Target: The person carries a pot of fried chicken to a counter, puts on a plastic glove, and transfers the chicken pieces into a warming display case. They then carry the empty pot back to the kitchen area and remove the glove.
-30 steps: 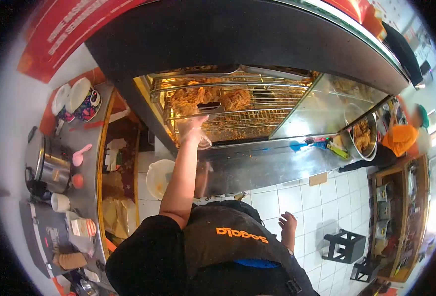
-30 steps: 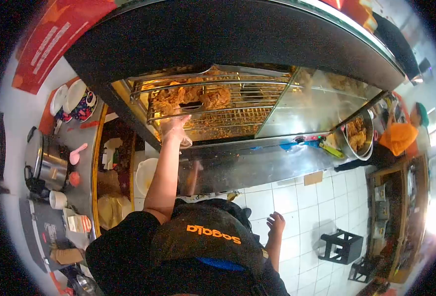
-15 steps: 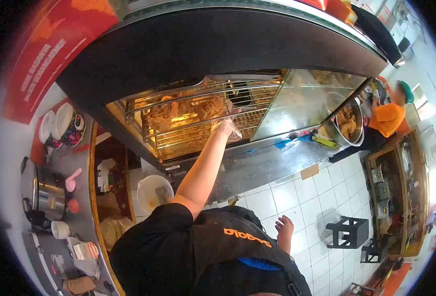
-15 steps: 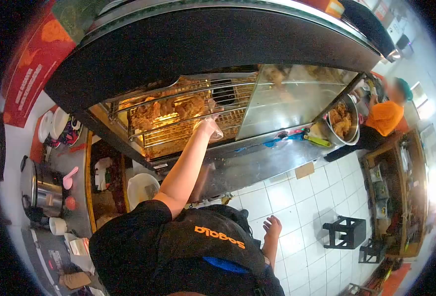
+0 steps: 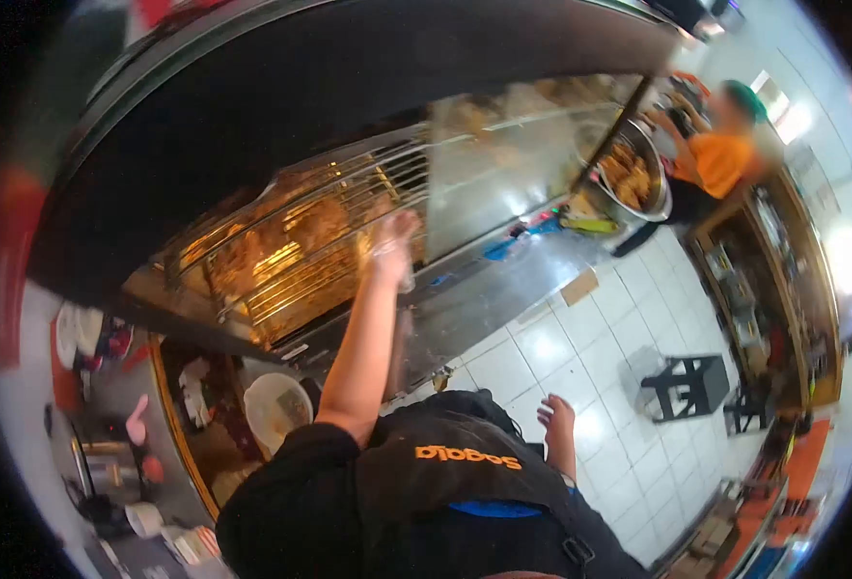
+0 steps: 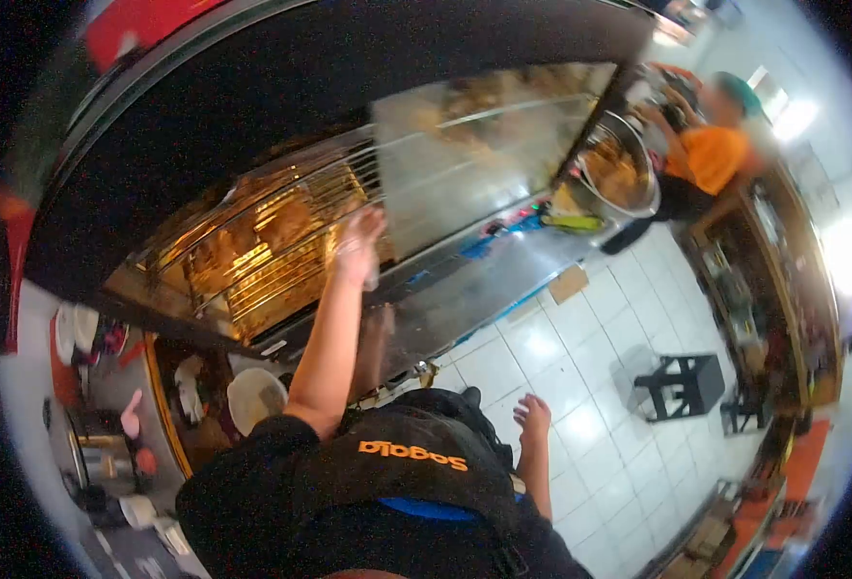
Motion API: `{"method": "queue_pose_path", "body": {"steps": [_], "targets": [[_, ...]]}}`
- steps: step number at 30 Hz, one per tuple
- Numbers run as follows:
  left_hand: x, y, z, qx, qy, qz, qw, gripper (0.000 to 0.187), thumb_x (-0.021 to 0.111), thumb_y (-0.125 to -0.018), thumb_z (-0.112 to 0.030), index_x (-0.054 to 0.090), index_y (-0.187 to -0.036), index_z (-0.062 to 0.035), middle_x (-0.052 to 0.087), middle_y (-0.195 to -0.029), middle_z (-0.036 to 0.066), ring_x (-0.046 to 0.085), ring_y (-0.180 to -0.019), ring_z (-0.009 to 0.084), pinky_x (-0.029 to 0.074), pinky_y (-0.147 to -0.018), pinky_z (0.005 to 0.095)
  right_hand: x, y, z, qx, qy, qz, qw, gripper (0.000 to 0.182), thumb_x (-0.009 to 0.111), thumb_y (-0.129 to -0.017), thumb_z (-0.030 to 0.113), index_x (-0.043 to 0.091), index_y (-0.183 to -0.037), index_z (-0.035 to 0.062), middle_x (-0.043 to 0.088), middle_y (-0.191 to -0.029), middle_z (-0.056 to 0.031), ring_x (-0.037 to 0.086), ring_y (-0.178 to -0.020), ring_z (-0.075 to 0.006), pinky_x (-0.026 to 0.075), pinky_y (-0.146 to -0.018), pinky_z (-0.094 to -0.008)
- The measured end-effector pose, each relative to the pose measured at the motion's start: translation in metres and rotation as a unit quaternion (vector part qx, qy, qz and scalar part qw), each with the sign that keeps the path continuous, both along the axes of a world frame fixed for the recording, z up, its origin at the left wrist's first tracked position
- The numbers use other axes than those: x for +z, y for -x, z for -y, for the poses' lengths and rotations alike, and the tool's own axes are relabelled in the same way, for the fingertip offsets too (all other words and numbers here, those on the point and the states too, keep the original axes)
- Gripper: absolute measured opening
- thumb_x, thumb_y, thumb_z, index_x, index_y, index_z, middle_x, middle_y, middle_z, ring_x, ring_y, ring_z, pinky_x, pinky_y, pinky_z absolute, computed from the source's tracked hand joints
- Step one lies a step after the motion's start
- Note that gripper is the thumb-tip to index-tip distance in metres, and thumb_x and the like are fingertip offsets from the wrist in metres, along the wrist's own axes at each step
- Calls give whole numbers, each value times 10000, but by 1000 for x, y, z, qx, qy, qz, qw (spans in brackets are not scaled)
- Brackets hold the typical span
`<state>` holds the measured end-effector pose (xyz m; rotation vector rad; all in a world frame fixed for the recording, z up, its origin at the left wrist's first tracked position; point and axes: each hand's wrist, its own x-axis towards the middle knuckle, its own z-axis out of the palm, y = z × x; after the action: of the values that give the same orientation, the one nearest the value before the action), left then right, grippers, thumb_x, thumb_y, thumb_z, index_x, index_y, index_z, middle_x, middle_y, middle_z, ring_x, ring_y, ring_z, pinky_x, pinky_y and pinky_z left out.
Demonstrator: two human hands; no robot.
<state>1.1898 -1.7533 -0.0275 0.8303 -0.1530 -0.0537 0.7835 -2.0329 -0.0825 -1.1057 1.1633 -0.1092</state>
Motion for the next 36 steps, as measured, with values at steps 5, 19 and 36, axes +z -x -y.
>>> {"method": "queue_pose_path", "body": {"steps": [5, 19, 36], "targets": [[84, 96, -22, 178, -58, -215, 958, 253, 564, -906, -235, 572, -1072, -45, 571, -839, 42, 570, -788, 159, 494, -709, 292, 16, -45, 47, 2, 15, 30, 999, 341, 550, -847, 207, 559, -1144, 40, 629, -976, -98, 600, -748, -205, 474, -645, -311], [64, 101, 302, -200, -254, -217, 921, 297, 624, -833, -117, 582, -1116, -37, 631, -931, 73, 588, -727, 117, 496, -634, 256, 66, -379, 537, -23, 334, 120, 935, 238, 599, -833, 264, 617, -951, 58, 557, -736, 1, 505, -626, -107, 400, -520, -263], [2, -72, 497, -192, -178, -181, 948, 425, 499, -813, 49, 470, -1214, -86, 603, -1052, 69, 634, -882, 219, 561, -761, 389, 15, -452, 593, 79, 175, 297, 935, 261, 542, -752, 76, 609, -979, -33, 620, -838, -51, 559, -712, -139, 450, -656, -273]]}}
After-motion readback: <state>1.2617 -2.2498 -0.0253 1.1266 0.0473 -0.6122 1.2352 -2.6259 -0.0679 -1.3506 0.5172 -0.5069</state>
